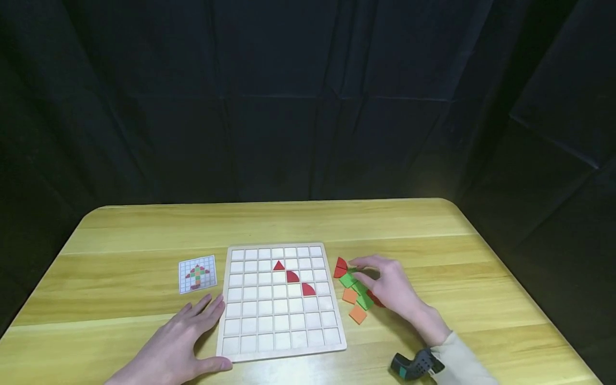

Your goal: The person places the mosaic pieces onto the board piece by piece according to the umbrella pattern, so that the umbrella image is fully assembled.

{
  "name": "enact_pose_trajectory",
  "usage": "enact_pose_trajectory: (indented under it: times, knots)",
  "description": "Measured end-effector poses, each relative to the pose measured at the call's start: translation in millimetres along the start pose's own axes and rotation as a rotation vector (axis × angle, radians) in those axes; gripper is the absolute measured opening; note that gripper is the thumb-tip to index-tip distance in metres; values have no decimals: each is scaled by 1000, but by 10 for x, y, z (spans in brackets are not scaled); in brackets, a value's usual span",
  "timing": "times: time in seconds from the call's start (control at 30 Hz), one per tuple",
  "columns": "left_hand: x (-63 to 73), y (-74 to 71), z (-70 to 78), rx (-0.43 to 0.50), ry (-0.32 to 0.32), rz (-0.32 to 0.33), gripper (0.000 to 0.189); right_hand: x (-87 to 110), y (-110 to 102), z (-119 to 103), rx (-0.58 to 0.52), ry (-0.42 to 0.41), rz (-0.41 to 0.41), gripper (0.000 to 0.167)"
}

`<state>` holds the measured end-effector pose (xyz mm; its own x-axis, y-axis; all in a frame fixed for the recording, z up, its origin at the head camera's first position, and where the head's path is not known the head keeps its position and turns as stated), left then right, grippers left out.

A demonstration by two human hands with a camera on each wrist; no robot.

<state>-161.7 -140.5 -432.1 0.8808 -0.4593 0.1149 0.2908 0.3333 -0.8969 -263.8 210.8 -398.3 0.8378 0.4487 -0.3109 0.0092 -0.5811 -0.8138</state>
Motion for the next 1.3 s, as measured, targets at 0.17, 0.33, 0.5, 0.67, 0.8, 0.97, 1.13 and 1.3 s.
enact_pose_trajectory:
  times: [0.17, 0.33, 0.5, 0.67, 0.8, 0.97, 1.13, 1.3]
  knots:
    - [-5, 13, -17, 20, -16, -23, 109, 38, -20, 214, -18, 85, -49, 26]
    - [-6, 16, -24, 24, -23, -31, 109, 50, -24, 302, -36, 122, -83, 28]
    - [6, -3, -16, 3, -7, -12, 108, 33, 26, 292, -39, 121, -132, 35]
    - [7, -1, -11, 4, -3, -12, 108, 28, 19, 265, -19, 102, -115, 31]
    - [11, 1, 3, 0, 8, -3, 107, 32, 10, 244, 7, 61, -80, 28]
    - [2, 3, 17, 3, 17, 4, 107, 49, -14, 209, 47, -8, -51, 26]
    - [-5, 2, 20, 7, 21, 5, 107, 45, -87, 213, 19, -24, 6, 26]
    - [3, -1, 6, 10, 20, 2, 107, -22, -120, 66, 1, -38, 52, 27]
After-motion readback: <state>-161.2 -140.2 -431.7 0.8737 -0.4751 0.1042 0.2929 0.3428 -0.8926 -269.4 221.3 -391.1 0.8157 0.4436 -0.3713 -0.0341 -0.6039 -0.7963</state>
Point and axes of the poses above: each hand's wrist, its own x-axis away from the middle knuckle, its own y-axis out of the palm, z = x × y, the point moved 9 cm from there along -x, towards the middle knuckle, and after that the axes turned 9 degrees about -z, right-handed, at the moved point
